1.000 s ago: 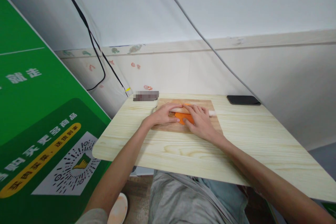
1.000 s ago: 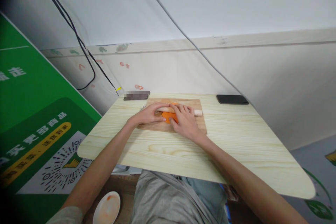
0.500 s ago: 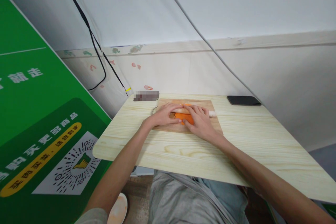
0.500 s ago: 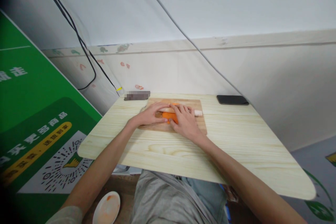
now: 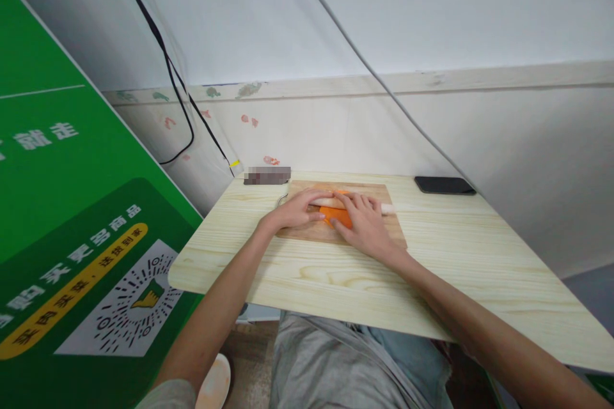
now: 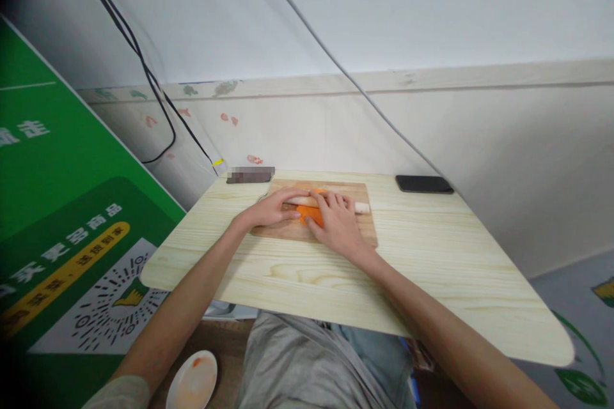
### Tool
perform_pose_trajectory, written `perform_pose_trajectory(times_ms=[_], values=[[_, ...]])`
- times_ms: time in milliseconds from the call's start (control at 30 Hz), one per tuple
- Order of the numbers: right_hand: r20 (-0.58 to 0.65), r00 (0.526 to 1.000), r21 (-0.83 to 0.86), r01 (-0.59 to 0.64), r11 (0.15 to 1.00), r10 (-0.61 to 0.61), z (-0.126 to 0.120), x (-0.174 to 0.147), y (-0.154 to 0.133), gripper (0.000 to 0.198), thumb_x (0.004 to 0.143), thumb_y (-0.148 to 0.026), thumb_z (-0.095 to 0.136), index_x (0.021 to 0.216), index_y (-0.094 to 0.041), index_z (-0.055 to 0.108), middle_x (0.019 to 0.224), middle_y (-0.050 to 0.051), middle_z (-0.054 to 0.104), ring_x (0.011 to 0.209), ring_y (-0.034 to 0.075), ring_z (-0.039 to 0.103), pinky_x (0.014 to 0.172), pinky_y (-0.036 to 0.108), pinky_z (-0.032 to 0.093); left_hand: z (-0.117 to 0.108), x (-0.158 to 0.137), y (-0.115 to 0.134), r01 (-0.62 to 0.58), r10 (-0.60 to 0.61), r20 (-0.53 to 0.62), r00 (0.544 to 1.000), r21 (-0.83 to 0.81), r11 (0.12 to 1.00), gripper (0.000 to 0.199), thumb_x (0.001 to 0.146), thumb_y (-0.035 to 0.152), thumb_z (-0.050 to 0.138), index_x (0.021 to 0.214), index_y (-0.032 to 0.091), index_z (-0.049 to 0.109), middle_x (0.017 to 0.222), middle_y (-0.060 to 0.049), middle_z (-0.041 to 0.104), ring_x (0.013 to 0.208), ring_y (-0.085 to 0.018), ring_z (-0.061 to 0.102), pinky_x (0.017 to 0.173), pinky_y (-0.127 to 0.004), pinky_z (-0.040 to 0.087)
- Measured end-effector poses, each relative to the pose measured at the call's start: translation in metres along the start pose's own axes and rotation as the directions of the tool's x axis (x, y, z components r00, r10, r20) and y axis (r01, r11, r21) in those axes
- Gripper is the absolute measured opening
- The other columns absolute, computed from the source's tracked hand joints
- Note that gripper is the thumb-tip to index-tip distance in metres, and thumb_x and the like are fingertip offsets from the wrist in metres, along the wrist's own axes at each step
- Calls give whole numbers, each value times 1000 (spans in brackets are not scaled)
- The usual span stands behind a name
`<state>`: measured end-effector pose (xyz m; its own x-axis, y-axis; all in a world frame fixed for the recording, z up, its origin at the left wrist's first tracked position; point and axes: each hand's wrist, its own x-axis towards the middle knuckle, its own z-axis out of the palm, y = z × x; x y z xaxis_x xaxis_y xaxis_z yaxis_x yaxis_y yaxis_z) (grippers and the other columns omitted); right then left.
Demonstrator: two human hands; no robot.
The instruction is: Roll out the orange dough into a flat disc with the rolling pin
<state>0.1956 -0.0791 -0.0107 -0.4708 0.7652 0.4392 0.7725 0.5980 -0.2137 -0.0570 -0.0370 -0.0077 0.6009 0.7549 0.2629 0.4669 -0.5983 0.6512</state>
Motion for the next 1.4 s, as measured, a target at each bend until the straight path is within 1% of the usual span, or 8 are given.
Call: perform_pose_trajectory(times_ms=[267, 467, 600, 700, 800, 1000, 1233, 1400], values=[[-29, 1000, 3, -6, 1000, 6, 6, 2, 4, 59, 103, -49, 58, 156, -25, 54, 137, 16, 68, 128, 37, 58, 109, 53, 37, 4, 1, 0, 26, -26, -45, 999, -1, 1000, 62, 92, 39, 81, 151, 27, 66, 156, -13, 65, 145, -32, 59, 129, -53, 39], [3, 999, -5, -38, 999, 38, 3, 3, 0, 58, 102, -47, 60, 154, -22, 55, 138, 17, 67, 130, 36, 58, 110, 53, 36, 5, 1, -1, 12, -11, -53, 999, 19, 1000, 61, 93, 38, 81, 150, 25, 66, 155, -13, 66, 144, -31, 59, 128, -52, 41], [28, 999, 2, -27, 1000, 27, -1, 4, -2, 56, 101, -40, 57, 154, -21, 55, 139, 17, 67, 130, 36, 58, 111, 53, 34, 1, -1, -1, -8, 8, -22, 1000, 13, 1000, 54, 99, 34, 72, 152, 25, 64, 158, -12, 64, 148, -29, 57, 130, -52, 38], [23, 998, 49, -58, 997, 57, -2, 6, -3, 49, 103, -36, 53, 149, -23, 58, 134, 16, 69, 126, 35, 60, 108, 52, 36, -2, -1, -3, -5, 5, 6, 1000, -10, 1000, 51, 102, 28, 66, 152, 26, 64, 160, -10, 63, 150, -28, 56, 131, -50, 38], [-1, 996, 43, -93, 995, 94, 0, 9, -5, 45, 104, -41, 53, 145, -24, 61, 131, 16, 70, 124, 34, 60, 107, 52, 35, -4, -2, -6, -2, 2, 18, 1000, -18, 1000, 55, 98, 24, 68, 153, 26, 63, 162, -9, 61, 152, -28, 54, 132, -50, 37], [9, 995, -43, -97, 994, 97, 4, 9, -8, 53, 101, -45, 60, 148, -20, 58, 138, 18, 68, 129, 35, 58, 111, 52, 31, -1, -2, -11, -6, 6, 2, 1000, -31, 1000, 63, 93, 25, 77, 154, 25, 62, 162, -10, 61, 151, -29, 55, 132, -50, 37], [-17, 995, -83, -101, 991, 100, 9, 10, -7, 55, 99, -47, 65, 147, -19, 60, 134, 17, 69, 124, 35, 60, 108, 49, 32, 3, 0, -12, 0, -2, -50, 999, -55, 998, 63, 89, 21, 80, 150, 27, 66, 157, -10, 64, 147, -29, 58, 130, -51, 39], [-49, 994, -119, -104, 987, 99, 15, 11, -9, 57, 98, -49, 64, 145, -18, 62, 130, 17, 70, 119, 35, 59, 106, 48, 32, 7, 3, -6, 26, -32, -111, 993, -54, 998, 62, 83, 16, 81, 144, 23, 70, 149, -11, 71, 139, -30, 64, 126, -50, 44]])
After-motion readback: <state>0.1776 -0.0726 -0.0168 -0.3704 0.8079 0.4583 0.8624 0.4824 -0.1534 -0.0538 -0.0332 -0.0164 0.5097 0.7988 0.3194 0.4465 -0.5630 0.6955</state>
